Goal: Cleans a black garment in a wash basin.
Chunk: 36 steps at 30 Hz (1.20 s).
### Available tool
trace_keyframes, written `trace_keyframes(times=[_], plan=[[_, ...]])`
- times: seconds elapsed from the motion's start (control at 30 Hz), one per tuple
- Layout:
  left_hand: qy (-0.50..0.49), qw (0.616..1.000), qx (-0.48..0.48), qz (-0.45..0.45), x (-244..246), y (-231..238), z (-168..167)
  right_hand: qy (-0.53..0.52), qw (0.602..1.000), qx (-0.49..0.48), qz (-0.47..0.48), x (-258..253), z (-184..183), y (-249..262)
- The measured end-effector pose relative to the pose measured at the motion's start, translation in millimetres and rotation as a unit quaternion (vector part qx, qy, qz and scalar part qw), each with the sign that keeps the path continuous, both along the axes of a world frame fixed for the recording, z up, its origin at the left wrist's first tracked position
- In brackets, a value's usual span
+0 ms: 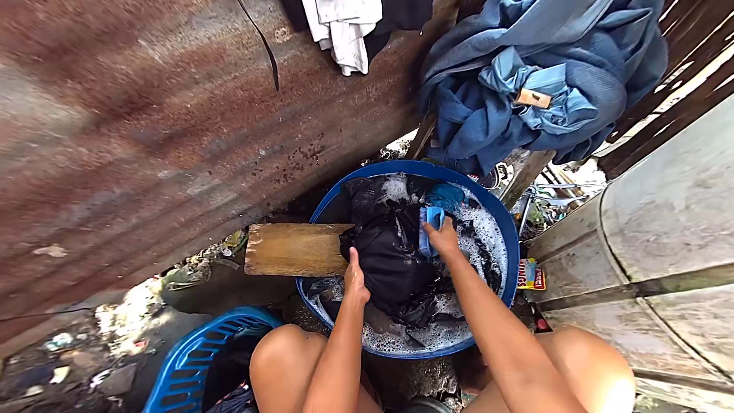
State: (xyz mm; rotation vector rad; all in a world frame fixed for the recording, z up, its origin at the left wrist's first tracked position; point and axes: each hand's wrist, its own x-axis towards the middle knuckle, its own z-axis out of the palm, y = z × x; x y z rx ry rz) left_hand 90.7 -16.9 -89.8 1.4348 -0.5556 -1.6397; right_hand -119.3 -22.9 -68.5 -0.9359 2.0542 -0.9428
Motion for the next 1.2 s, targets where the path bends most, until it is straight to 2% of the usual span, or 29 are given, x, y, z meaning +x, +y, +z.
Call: trace_keyframes(times=[0.03,0.1,0.17,0.2,0.23,0.27,0.33,0.43,0.5,0.57,0.63,0.67,0.7,0.73,0.77,0.87,0.93,0.97,1.0,1.07,1.1,1.13,1.2], plan=[[0.027,1.0,0.006,0.007,2.9,-0.8,-6.7,0.016,1.0,-0.012,-0.018,21.5,16.5,1.7],[0.09,0.996,-0.026,0.009,3.1,1.2,-17.3,0.069,0.993,-0.055,0.082,82.2,39.8,14.1],[0.116,0.987,-0.108,0.001,9.3,11.0,-30.0,0.137,0.953,-0.053,0.265,134.3,36.3,27.7],[0.136,0.984,-0.11,0.014,12.5,13.9,-31.9,0.18,0.926,-0.05,0.328,144.0,26.1,31.9],[0.168,0.982,-0.075,0.043,10.0,9.3,-28.6,0.222,0.911,-0.064,0.341,138.5,13.2,31.6],[0.188,0.979,-0.041,0.061,5.8,0.5,-25.4,0.256,0.91,-0.074,0.319,119.5,1.1,27.4],[0.218,0.975,-0.02,0.043,3.3,-8.1,-26.1,0.283,0.933,-0.044,0.219,59.8,-10.2,15.2],[0.185,0.982,-0.007,0.032,-0.1,-8.3,-29.5,0.217,0.972,0.082,0.023,-26.8,-12.3,2.2],[0.167,0.985,0.001,0.03,-2.0,-9.4,-27.5,0.181,0.981,0.066,-0.033,-19.2,-8.6,3.3],[0.159,0.986,0.008,0.041,-5.3,-8.3,-29.9,0.169,0.985,-0.001,0.022,48.3,-4.2,17.2],[0.128,0.99,-0.016,0.053,1.1,1.8,-34.9,0.176,0.966,-0.066,0.178,123.1,-11.9,38.8],[0.121,0.991,-0.04,0.04,8.1,9.1,-35.4,0.204,0.943,-0.104,0.24,140.4,-16.9,45.1],[0.121,0.991,-0.043,0.04,8.2,8.3,-35.1,0.234,0.928,-0.125,0.262,138.4,-20.6,44.7],[0.133,0.99,-0.019,0.051,3.7,1.0,-32.6,0.248,0.929,-0.104,0.254,119.3,-22.2,38.3],[0.152,0.987,-0.002,0.048,0.8,-4.5,-31.5,0.25,0.941,-0.072,0.216,89.1,-23.6,29.0],[0.159,0.986,0.017,0.045,-6.2,-6.4,-34.4,0.203,0.979,0.024,0.019,-6.3,-28.6,3.6],[0.152,0.987,0.012,0.041,-10.0,-8.8,-33.0,0.164,0.985,0.025,-0.056,-12.0,-29.6,-5.3],[0.156,0.987,0.01,0.042,-11.4,-8.4,-32.1,0.152,0.987,0.001,-0.056,10.6,-24.6,-0.5],[0.159,0.986,0.006,0.048,-11.7,-8.9,-30.9,0.144,0.989,-0.023,-0.015,46.0,-18.4,8.4],[0.153,0.986,-0.018,0.061,-7.1,-3.9,-34.2,0.143,0.978,-0.064,0.14,115.6,-17.6,31.7],[0.163,0.984,-0.034,0.059,-0.9,3.5,-37.9,0.169,0.96,-0.086,0.208,132.6,-23.5,42.2],[0.17,0.983,-0.025,0.066,-1.4,2.7,-36.1,0.196,0.947,-0.104,0.234,131.2,-28.8,44.8],[0.198,0.978,0.005,0.064,-4.4,-7.0,-30.9,0.234,0.949,-0.091,0.192,85.4,-32.8,32.1]])
